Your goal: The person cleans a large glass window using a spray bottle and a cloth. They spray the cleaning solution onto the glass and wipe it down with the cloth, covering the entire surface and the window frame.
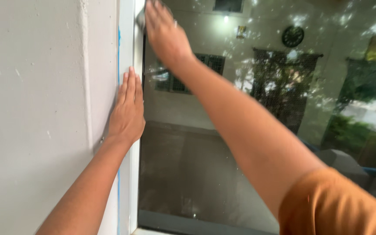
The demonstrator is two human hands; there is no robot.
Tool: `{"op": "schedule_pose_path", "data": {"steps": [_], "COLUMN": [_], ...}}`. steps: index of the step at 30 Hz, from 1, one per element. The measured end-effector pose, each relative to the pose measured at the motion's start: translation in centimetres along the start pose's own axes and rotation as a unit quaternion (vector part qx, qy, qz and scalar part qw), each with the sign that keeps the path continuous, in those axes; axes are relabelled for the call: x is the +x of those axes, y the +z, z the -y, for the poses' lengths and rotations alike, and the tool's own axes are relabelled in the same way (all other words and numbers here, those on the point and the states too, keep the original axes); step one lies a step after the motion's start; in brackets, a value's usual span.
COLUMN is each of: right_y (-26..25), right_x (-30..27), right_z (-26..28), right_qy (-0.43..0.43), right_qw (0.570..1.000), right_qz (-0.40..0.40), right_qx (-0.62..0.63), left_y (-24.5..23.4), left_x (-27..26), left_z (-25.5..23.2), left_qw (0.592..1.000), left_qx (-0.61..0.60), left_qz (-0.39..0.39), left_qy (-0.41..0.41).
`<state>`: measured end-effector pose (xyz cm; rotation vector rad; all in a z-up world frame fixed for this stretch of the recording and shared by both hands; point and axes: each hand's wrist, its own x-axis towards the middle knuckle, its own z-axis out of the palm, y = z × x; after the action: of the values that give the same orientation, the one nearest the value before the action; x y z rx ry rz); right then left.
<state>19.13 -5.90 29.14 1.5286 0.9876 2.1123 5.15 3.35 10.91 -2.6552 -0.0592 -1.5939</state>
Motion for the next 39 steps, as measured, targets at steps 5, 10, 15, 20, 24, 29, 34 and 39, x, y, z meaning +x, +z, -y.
{"op": "schedule_pose_path", "data": {"steps": [5,10,15,20,24,29,34,39], "right_y": [-5.7,-11.0,-13.9,-16.8,-16.0,-12.5,-8.6,-8.0], "right_x": [-6.2,-13.8,-23.9,-35.8,-36.0,-22.2,-9.8,-6.2], "right_z": [4.5,9.1,16.8,24.7,22.0,9.6,-2.9,-3.7], "right_qy": [-0.069,-0.139,-0.226,-0.195,-0.263,-0.210,-0.067,-0.032], "right_qw": [0.994,0.983,0.960,0.887,0.876,0.949,0.996,0.991], "right_qz": [0.080,0.078,0.093,0.139,0.087,-0.010,0.061,0.099], "right_qx": [-0.028,0.092,0.138,0.394,0.394,0.234,-0.007,-0.081], "left_y": [0.3,0.5,1.2,2.2,2.0,1.2,0.7,-0.1], "left_x": [-1.0,-2.5,-5.2,-9.8,-10.4,-7.1,-3.1,-2.5], "left_z": [-0.5,-0.5,-0.7,-1.1,-0.2,-0.2,-1.3,-1.6], "left_qw": [0.999,0.996,0.999,0.995,0.989,0.997,0.999,0.996], "left_qx": [-0.028,-0.078,-0.049,0.030,0.056,0.016,-0.002,0.087], "left_qz": [-0.033,-0.027,0.016,0.055,0.073,-0.018,-0.045,0.007], "left_qy": [0.000,-0.013,-0.002,0.081,0.116,0.070,0.026,0.014]}}
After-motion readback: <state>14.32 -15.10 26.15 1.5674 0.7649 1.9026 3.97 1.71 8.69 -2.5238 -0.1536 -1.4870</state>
